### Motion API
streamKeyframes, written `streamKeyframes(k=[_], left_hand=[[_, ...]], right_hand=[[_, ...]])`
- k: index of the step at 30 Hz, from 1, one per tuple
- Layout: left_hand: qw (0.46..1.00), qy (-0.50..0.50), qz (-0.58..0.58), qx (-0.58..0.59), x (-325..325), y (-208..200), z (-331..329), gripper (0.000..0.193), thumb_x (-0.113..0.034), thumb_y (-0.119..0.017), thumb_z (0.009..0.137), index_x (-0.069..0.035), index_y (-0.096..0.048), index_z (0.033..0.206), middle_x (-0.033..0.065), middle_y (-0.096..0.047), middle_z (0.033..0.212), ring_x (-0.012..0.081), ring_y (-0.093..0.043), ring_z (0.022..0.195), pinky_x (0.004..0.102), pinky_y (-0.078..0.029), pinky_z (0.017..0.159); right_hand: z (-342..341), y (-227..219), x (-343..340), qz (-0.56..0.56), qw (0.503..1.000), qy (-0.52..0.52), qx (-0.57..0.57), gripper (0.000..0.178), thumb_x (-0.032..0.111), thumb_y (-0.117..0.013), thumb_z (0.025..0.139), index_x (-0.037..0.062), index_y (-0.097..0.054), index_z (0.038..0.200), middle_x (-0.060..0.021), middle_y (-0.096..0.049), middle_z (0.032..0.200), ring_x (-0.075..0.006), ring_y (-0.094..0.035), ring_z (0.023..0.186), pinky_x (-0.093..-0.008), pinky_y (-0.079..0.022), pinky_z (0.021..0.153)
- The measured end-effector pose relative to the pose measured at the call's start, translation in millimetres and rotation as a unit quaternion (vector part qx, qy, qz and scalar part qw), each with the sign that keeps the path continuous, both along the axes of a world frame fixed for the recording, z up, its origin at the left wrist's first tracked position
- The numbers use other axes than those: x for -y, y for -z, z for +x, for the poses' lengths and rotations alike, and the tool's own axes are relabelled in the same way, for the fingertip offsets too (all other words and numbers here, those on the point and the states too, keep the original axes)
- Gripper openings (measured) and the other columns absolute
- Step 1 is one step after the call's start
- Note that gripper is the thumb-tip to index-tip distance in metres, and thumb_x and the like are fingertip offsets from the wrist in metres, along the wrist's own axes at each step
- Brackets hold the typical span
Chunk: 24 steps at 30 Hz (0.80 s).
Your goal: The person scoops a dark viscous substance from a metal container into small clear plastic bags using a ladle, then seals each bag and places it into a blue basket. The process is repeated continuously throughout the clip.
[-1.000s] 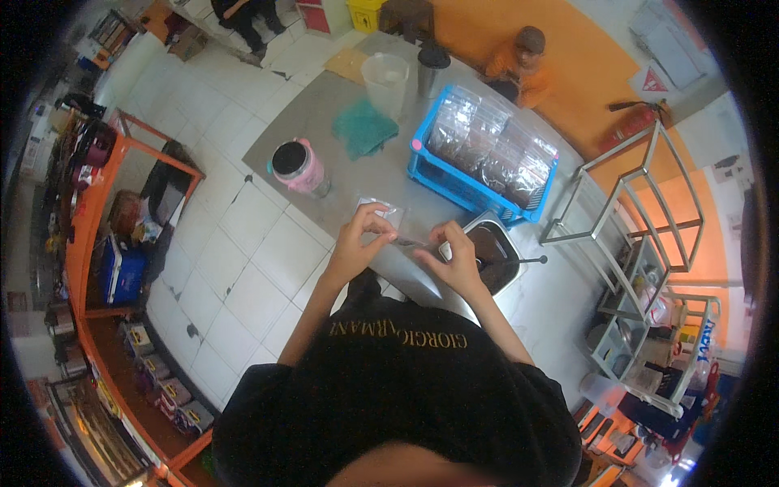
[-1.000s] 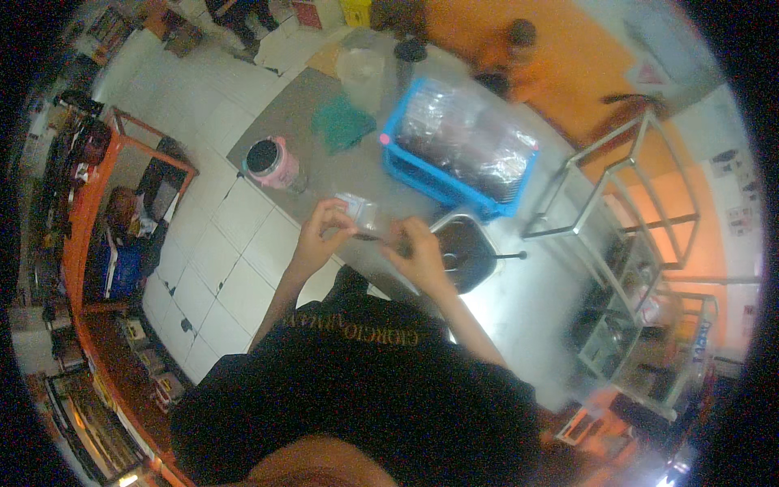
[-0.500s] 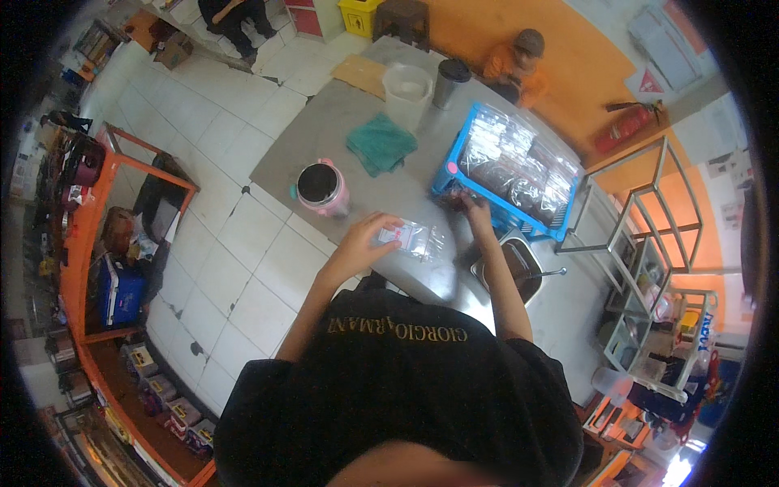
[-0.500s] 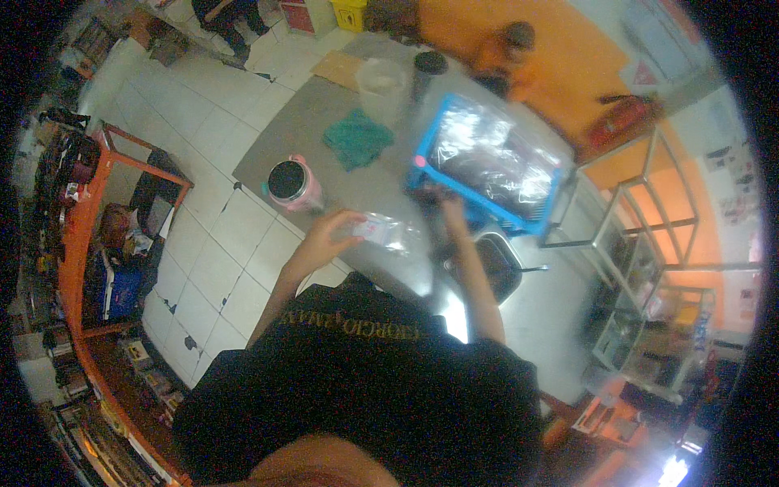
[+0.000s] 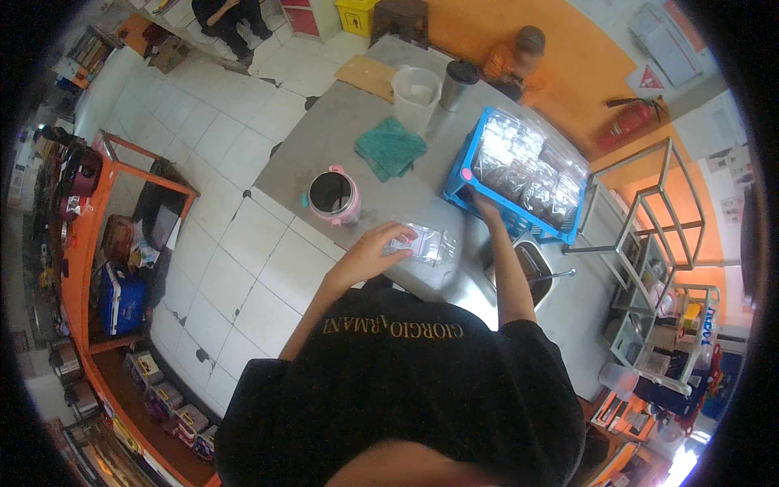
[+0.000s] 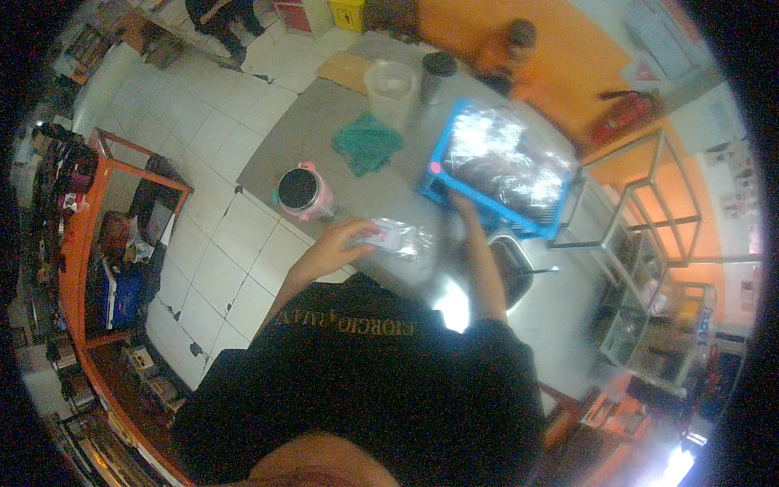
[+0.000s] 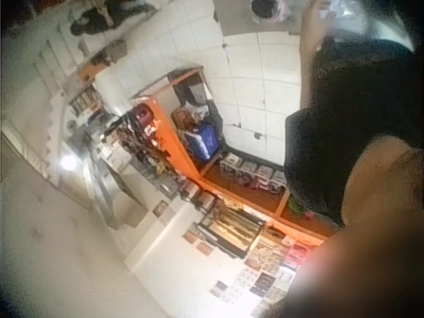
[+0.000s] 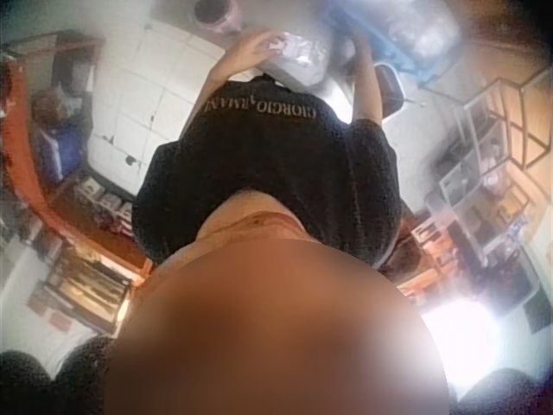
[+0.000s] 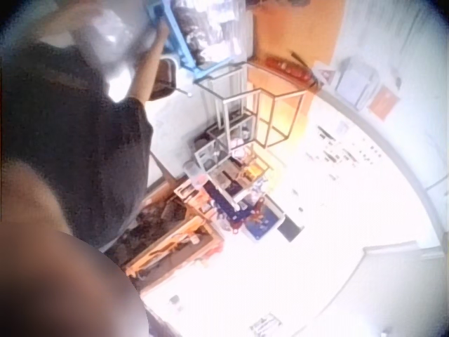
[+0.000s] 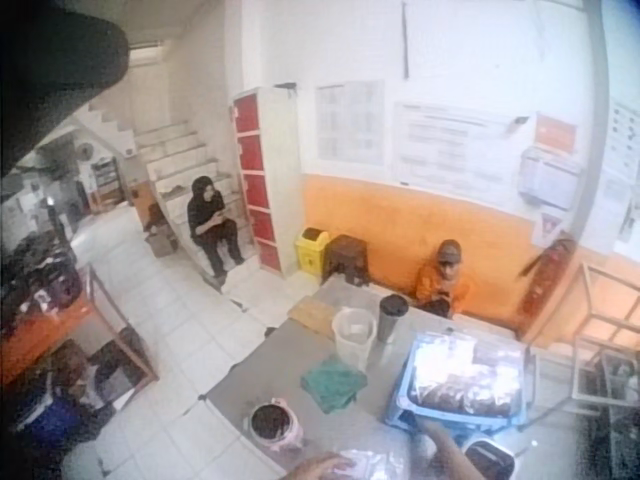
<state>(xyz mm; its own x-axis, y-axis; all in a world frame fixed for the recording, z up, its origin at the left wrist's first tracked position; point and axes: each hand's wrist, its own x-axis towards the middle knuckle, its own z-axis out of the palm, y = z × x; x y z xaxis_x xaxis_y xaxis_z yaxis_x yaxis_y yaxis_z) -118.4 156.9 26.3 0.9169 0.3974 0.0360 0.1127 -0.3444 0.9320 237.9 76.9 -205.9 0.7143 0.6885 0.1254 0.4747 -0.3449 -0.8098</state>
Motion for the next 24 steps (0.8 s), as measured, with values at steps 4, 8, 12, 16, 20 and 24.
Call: streamKeyframes(k=[4,8,12,16,20,24], left_hand=[[0.998,0.038,-0.029,0.035,-3,-8,2,0.021,-0.019,-0.063,0.094,-0.001,-0.067,0.105,0.0124,-0.065,0.113,0.0247,-0.063,0.105,0.0358,-0.047,0.093],[0.981,0.141,-0.119,0.058,-11,-46,3,0.025,-0.029,-0.064,0.095,-0.005,-0.07,0.104,0.0118,-0.065,0.111,0.0261,-0.059,0.111,0.0407,-0.044,0.099],[0.887,0.395,-0.175,0.161,-9,-118,-5,0.032,-0.038,-0.068,0.091,-0.009,-0.069,0.104,0.011,-0.063,0.115,0.0294,-0.059,0.11,0.0432,-0.045,0.095],[0.772,0.579,-0.165,0.201,22,-175,-4,0.041,-0.042,-0.066,0.091,-0.005,-0.059,0.11,0.0112,-0.059,0.108,0.031,-0.058,0.102,0.0452,-0.046,0.085],[0.71,0.672,-0.146,0.149,34,-190,16,0.037,-0.039,-0.058,0.095,-0.004,-0.048,0.094,0.0145,-0.052,0.085,0.0345,-0.058,0.083,0.0482,-0.046,0.071],[0.694,0.711,-0.096,0.056,22,-190,22,0.034,-0.033,-0.055,0.098,-0.003,-0.046,0.088,0.0164,-0.053,0.079,0.0374,-0.058,0.079,0.0473,-0.047,0.066]], right_hand=[[5,7,-5,-0.029,0.997,0.011,0.075,0.026,0.022,-0.059,0.095,0.0001,-0.06,0.109,-0.0197,-0.069,0.102,-0.0332,-0.066,0.091,-0.0443,-0.051,0.085],[14,15,-5,-0.059,0.987,0.023,0.149,0.026,0.022,-0.059,0.095,-0.0004,-0.06,0.108,-0.0209,-0.068,0.101,-0.0346,-0.065,0.091,-0.0449,-0.051,0.084],[18,23,0,-0.093,0.971,0.025,0.218,0.027,0.022,-0.059,0.094,-0.001,-0.06,0.108,-0.022,-0.068,0.101,-0.0359,-0.065,0.09,-0.0456,-0.051,0.084],[-12,10,24,-0.172,0.948,0.001,0.269,0.028,0.022,-0.059,0.094,-0.0015,-0.06,0.108,-0.0231,-0.068,0.1,-0.0373,-0.064,0.09,-0.0463,-0.05,0.083],[-93,-29,48,-0.195,0.949,0.002,0.249,0.034,0.017,-0.058,0.088,-0.0071,-0.054,0.112,-0.0312,-0.058,0.105,-0.0487,-0.056,0.099,-0.0536,-0.048,0.084],[-154,-54,85,-0.293,0.946,-0.074,0.12,0.037,0.015,-0.059,0.088,-0.0065,-0.047,0.116,-0.0304,-0.055,0.113,-0.0479,-0.056,0.101,-0.0539,-0.048,0.087]])
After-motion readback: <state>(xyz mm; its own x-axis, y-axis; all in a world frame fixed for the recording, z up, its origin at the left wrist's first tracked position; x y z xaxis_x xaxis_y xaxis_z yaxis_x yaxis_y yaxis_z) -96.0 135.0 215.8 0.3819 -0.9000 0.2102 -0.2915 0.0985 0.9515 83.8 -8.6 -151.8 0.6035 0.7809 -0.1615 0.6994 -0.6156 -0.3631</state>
